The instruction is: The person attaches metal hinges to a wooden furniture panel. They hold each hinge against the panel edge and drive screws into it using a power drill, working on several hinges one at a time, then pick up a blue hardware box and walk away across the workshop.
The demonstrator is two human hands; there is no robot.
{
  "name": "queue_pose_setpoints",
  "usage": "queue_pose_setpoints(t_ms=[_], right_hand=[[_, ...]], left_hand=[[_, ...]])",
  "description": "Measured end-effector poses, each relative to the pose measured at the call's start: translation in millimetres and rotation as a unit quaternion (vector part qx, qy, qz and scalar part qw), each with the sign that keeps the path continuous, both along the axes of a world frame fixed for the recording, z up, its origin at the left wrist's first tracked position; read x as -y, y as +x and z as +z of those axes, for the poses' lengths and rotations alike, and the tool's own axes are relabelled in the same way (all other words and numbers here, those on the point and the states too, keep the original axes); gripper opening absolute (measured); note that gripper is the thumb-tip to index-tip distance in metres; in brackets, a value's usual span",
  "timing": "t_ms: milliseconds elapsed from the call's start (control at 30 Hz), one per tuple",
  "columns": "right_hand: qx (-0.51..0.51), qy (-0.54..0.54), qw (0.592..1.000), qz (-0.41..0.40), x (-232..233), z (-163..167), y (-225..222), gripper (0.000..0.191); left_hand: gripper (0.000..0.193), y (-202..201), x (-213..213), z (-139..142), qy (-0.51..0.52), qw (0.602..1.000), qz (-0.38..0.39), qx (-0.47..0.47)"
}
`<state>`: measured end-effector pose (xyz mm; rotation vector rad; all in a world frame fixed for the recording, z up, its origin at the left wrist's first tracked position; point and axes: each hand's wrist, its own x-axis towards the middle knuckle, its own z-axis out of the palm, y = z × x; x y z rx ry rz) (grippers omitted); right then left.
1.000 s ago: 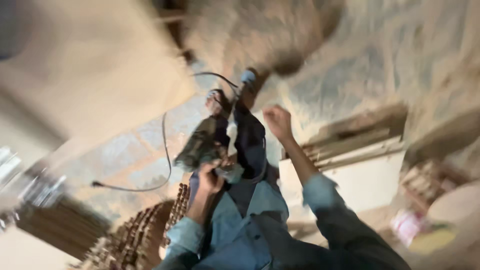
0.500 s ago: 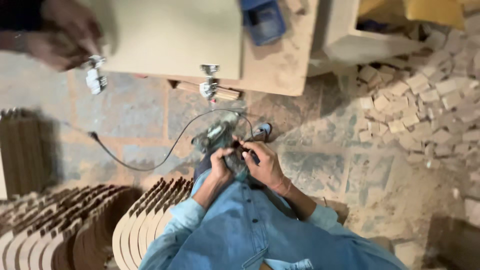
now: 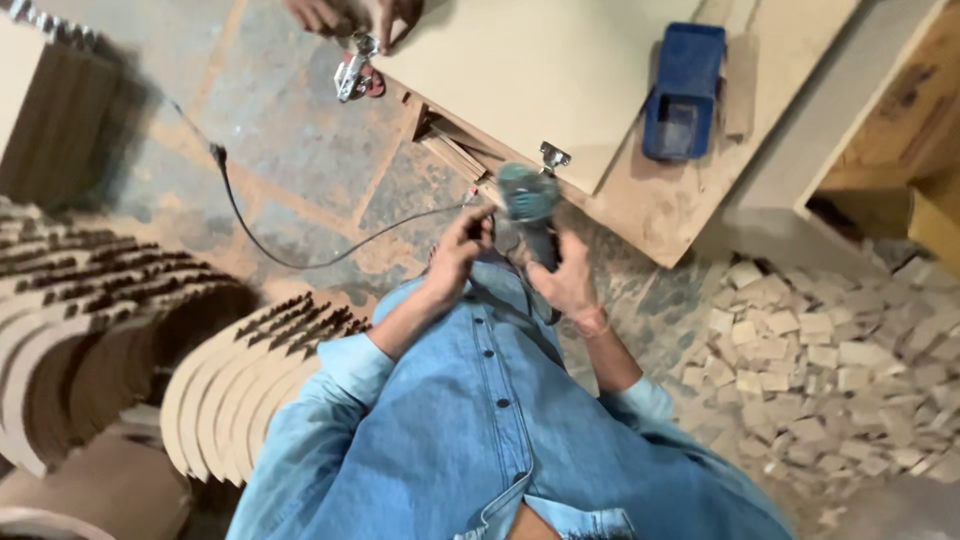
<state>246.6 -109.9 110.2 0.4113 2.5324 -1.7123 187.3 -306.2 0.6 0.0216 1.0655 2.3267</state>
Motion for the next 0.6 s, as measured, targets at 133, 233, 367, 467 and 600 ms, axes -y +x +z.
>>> queue_pose_setpoints(t_ms=[133, 233, 367, 467, 600], right_hand=[[-0.114, -0.037, 0.992, 0.028, -31, 0, 9, 0.031], [-0.062, 0.043, 0.996, 0.052, -39, -6, -1, 0.024], [-0.074, 0.086, 0.993, 0.04, -40, -6, -28, 0.011], [-0.045, 0.052, 0.997, 0.039, -32, -1, -53, 0.012], [-0.011, 0.022, 0.995, 0.1, 1, 0, -89, 0.01]], left_hand=[[0.034, -45, 19, 9, 0.01, 0.982, 0.004, 0.188], [0.029, -75, 16, 24, -0.02, 0.985, 0.042, 0.167], [0.025, -107, 8, 41, -0.053, 0.976, 0.113, 0.177], [0.016, -140, 13, 41, -0.018, 0.97, 0.159, 0.183], [0.021, -196, 31, 26, -0.037, 0.964, 0.137, 0.226]])
